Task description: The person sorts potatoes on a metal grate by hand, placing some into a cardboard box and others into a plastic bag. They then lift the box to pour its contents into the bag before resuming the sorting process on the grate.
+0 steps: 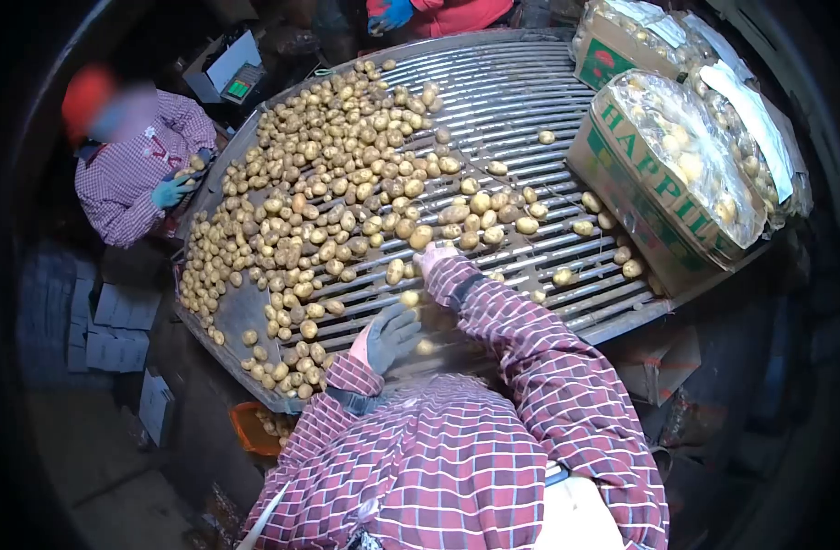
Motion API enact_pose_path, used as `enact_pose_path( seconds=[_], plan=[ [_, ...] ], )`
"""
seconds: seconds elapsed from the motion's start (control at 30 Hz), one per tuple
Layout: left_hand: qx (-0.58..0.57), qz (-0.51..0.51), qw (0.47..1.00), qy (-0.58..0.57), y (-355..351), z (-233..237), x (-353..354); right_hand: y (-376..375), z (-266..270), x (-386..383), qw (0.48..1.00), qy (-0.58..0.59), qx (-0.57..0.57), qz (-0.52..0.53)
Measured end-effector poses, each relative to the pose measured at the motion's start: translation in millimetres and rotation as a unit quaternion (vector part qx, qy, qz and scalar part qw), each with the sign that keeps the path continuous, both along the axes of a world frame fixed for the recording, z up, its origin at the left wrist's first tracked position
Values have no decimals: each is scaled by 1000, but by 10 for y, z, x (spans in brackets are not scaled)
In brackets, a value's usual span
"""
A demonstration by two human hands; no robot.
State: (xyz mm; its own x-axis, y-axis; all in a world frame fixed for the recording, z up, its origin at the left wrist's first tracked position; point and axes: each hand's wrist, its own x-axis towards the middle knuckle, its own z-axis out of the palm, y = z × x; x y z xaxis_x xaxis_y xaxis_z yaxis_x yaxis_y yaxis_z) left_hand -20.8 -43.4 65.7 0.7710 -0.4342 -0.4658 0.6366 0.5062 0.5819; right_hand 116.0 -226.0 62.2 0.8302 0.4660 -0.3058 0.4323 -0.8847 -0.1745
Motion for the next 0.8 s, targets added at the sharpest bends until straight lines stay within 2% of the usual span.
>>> enact_pose_path(
  seconds=[0.03,0.1,0.13,0.17,0.2,0.23,0.27,0.3,0.33,0.37,0.4,0.43,0.47,0.5,0.53,0.57,0.6,0.63,0.73,0.77,0.8],
  plan=[
    [-30,35,999,-10,22,22,-41,40,203,-34,999,39,5,0],
    [-78,66,993,55,3,108,8,76,798,-119,993,108,47,9],
    [-95,121,976,153,-67,279,-9,80,746,-249,974,90,205,28],
    [45,59,994,-80,-2,-227,-135,171,536,-353,961,72,265,42],
    [117,68,982,-133,-15,-330,-120,288,648,-451,954,88,281,62],
    [220,89,961,-142,-107,-363,-123,400,900,-602,960,116,251,42],
    [276,103,948,-123,-162,-429,-155,439,690,-745,954,74,278,89],
    [301,114,943,-84,-194,-465,-217,392,966,-735,955,83,267,102],
    [120,127,981,-78,-59,-188,-295,326,1233,-685,956,92,254,116],
    [-59,124,990,-43,76,88,-375,254,1109,-426,951,105,277,93],
    [-384,252,878,132,176,-25,-531,163,957,-96,944,119,299,73],
    [-262,214,939,69,274,-47,-550,50,881,130,956,-21,291,16],
    [-289,220,926,105,307,-22,-575,-58,646,478,974,-91,205,-28],
    [-316,228,910,141,330,1,-610,-99,614,703,988,-112,-2,-104],
    [-342,235,893,173,339,39,-624,-222,579,760,983,-109,-58,-139],
    [-292,214,919,155,257,236,-569,-338,295,935,976,-9,-75,-204],
    [-320,157,925,129,235,218,-560,-349,284,836,967,-98,-90,-218],
    [-347,100,927,105,208,202,-560,-398,201,864,972,-75,-66,-215],
    [-570,-7,782,252,52,177,-531,-388,161,830,976,-36,-61,-208],
    [-514,11,813,271,75,196,-561,-371,155,815,975,-39,-66,-209],
    [-335,58,913,226,-6,421,-542,-349,160,815,975,-43,-72,-207]
  ],
)
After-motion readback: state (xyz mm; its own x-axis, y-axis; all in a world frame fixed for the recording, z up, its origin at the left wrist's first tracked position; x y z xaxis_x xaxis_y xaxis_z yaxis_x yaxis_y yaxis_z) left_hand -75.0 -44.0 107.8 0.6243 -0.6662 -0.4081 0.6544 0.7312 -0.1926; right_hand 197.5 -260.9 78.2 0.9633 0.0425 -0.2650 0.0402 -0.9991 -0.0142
